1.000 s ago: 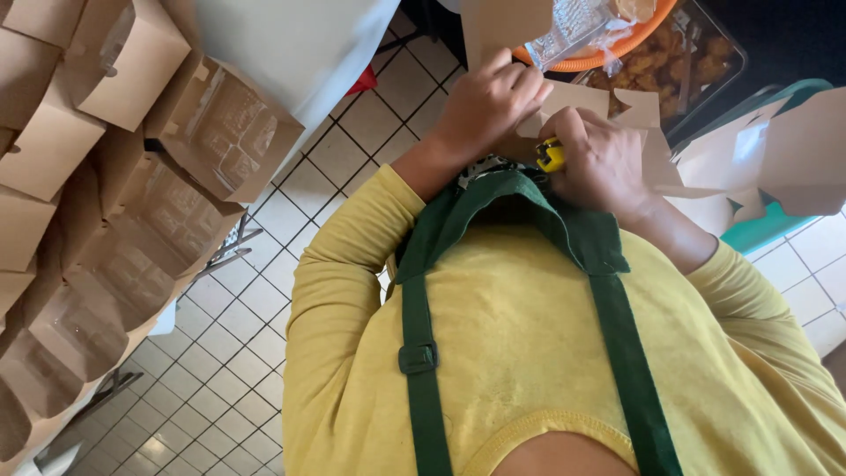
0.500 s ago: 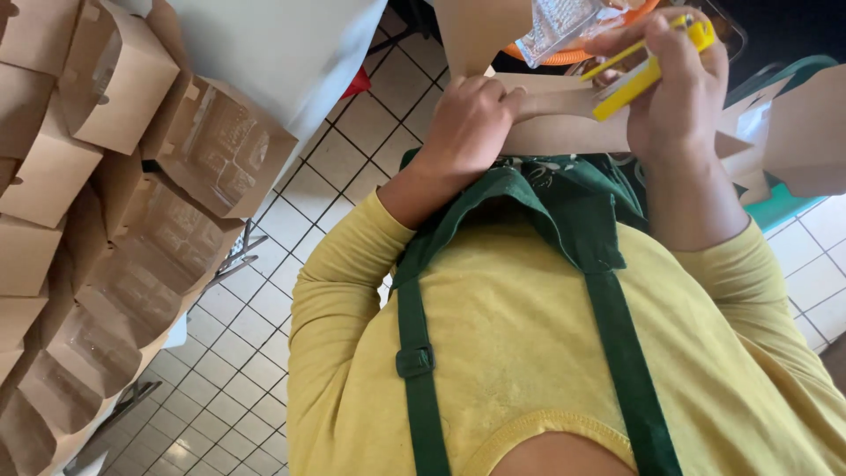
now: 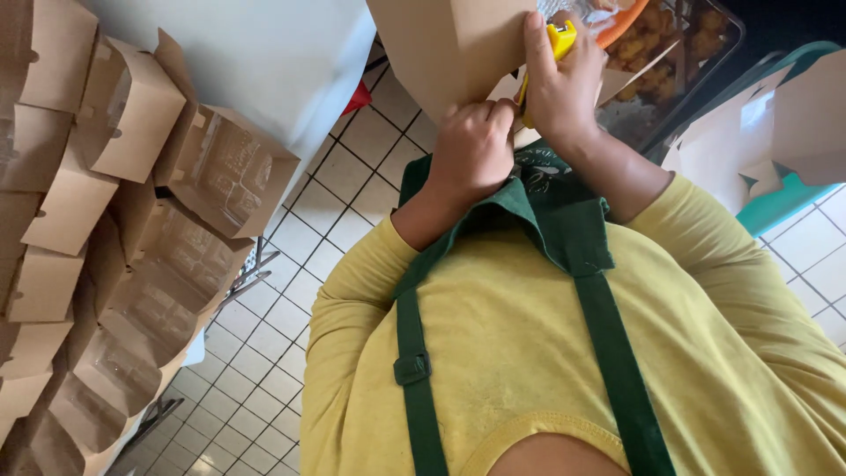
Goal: The person assembles multiple cardboard boxes by folding the flaps and securing them with a handheld stapler. They repeatedly pick up flat box blanks, fold them into shape, and staple the seams to complete each unit.
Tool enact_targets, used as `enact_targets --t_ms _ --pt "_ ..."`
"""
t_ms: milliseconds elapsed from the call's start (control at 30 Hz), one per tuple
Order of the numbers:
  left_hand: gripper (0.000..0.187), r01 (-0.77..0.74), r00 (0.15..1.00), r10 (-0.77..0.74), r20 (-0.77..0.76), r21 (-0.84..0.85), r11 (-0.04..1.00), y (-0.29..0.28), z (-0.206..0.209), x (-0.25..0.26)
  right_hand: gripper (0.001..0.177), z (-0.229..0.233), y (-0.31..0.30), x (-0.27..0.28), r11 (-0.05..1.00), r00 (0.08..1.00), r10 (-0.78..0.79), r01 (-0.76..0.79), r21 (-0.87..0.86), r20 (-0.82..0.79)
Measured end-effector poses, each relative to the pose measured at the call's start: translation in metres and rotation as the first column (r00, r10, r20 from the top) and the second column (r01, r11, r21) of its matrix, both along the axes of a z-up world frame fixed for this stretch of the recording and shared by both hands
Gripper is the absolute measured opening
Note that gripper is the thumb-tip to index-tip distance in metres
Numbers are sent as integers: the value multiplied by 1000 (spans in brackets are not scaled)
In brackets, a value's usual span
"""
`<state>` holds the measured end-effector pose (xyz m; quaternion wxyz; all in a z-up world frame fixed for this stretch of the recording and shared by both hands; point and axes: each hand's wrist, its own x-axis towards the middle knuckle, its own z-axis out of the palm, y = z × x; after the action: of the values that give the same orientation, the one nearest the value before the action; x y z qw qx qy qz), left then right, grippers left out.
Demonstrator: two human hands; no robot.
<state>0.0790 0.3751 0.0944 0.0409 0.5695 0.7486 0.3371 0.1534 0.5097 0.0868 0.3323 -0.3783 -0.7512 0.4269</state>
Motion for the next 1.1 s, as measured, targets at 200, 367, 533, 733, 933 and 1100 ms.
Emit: enact_targets --t_ms 200,367,533,733,933,1100 --pt "10 7 1000 -7 3 10 1000 -2 -6 1 47 -21 8 -2 997 997 76 -76 32 6" --pt "34 -24 999 25 -28 28 999 -12 19 -14 28 37 11 34 964 907 235 -263 -34 -348" --pt "40 -104 995 103 14 43 994 -34 25 -26 16 46 58 122 997 914 38 -59 -39 -405" --pt "20 -95 995 96 28 -19 995 -24 33 -15 29 31 46 124 880 951 309 -276 -386 24" --pt "18 2 994 4 105 -61 998 -10 26 -12 24 44 31 91 900 911 328 -382 211 252" --pt "12 94 995 -88 52 -115 989 -7 16 -6 24 60 36 69 660 653 702 -746 83 284"
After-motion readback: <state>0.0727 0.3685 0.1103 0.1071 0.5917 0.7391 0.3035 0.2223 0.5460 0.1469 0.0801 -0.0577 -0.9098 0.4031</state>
